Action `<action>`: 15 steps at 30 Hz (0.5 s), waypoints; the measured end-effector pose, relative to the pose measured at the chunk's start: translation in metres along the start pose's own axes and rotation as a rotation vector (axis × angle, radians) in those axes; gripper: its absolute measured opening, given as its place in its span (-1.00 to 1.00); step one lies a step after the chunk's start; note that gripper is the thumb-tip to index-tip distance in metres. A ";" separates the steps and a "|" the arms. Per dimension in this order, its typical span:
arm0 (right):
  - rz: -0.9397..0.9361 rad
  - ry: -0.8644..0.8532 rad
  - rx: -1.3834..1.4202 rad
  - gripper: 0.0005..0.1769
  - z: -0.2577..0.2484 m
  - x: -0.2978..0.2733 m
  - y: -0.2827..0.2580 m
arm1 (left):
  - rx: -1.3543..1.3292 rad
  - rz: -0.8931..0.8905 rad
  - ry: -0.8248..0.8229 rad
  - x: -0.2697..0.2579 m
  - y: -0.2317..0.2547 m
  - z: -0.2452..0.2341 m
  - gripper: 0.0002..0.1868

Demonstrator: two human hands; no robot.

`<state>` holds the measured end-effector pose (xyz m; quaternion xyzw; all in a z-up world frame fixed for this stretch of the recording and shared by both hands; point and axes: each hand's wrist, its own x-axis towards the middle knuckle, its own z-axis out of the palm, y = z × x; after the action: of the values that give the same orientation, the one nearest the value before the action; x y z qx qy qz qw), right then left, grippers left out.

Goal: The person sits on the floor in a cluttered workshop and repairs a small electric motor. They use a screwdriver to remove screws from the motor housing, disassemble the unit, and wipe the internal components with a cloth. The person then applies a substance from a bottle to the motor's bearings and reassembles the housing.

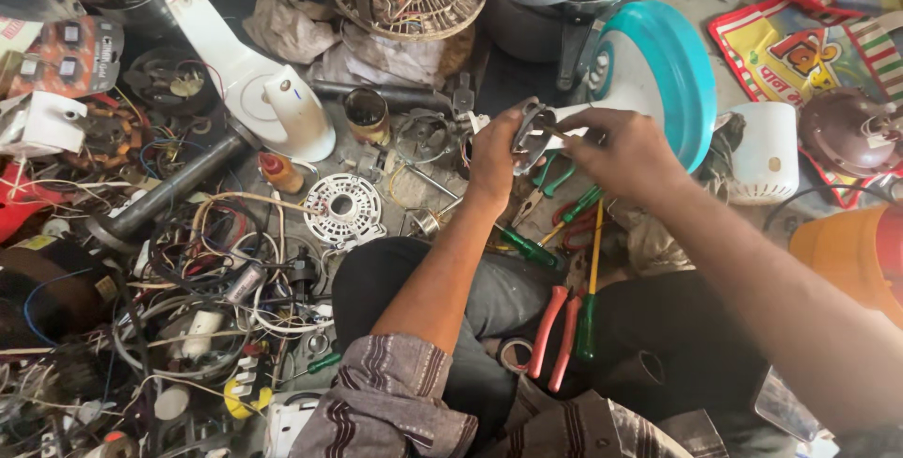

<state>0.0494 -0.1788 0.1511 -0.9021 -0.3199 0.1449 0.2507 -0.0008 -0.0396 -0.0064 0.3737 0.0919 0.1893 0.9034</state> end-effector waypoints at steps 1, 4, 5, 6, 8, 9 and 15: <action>-0.229 0.124 -0.122 -0.65 0.003 -0.007 0.001 | 0.004 -0.010 0.011 -0.001 0.001 0.001 -0.49; -0.117 0.034 -0.021 -0.67 0.006 0.001 0.001 | -0.002 -0.016 0.007 -0.003 0.007 0.002 -0.49; 0.053 -0.076 0.089 -0.67 0.007 0.004 0.000 | -0.002 -0.018 0.012 -0.004 0.008 0.002 -0.48; -0.082 -0.008 -0.001 -0.66 0.005 0.002 -0.001 | -0.004 -0.021 0.014 -0.004 0.008 0.003 -0.48; -0.355 0.123 -0.182 -0.56 0.000 -0.005 -0.006 | -0.016 -0.007 0.002 -0.003 0.007 0.002 -0.48; -0.224 0.095 -0.217 -0.58 0.000 -0.005 -0.010 | -0.026 0.010 -0.012 -0.003 0.006 0.002 -0.48; -0.196 0.099 -0.414 -0.63 -0.006 -0.011 -0.028 | -0.071 -0.041 -0.012 -0.003 0.007 0.005 -0.48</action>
<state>0.0298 -0.1690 0.1723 -0.9050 -0.4161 0.0068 0.0883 -0.0035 -0.0398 0.0021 0.3405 0.0873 0.1717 0.9203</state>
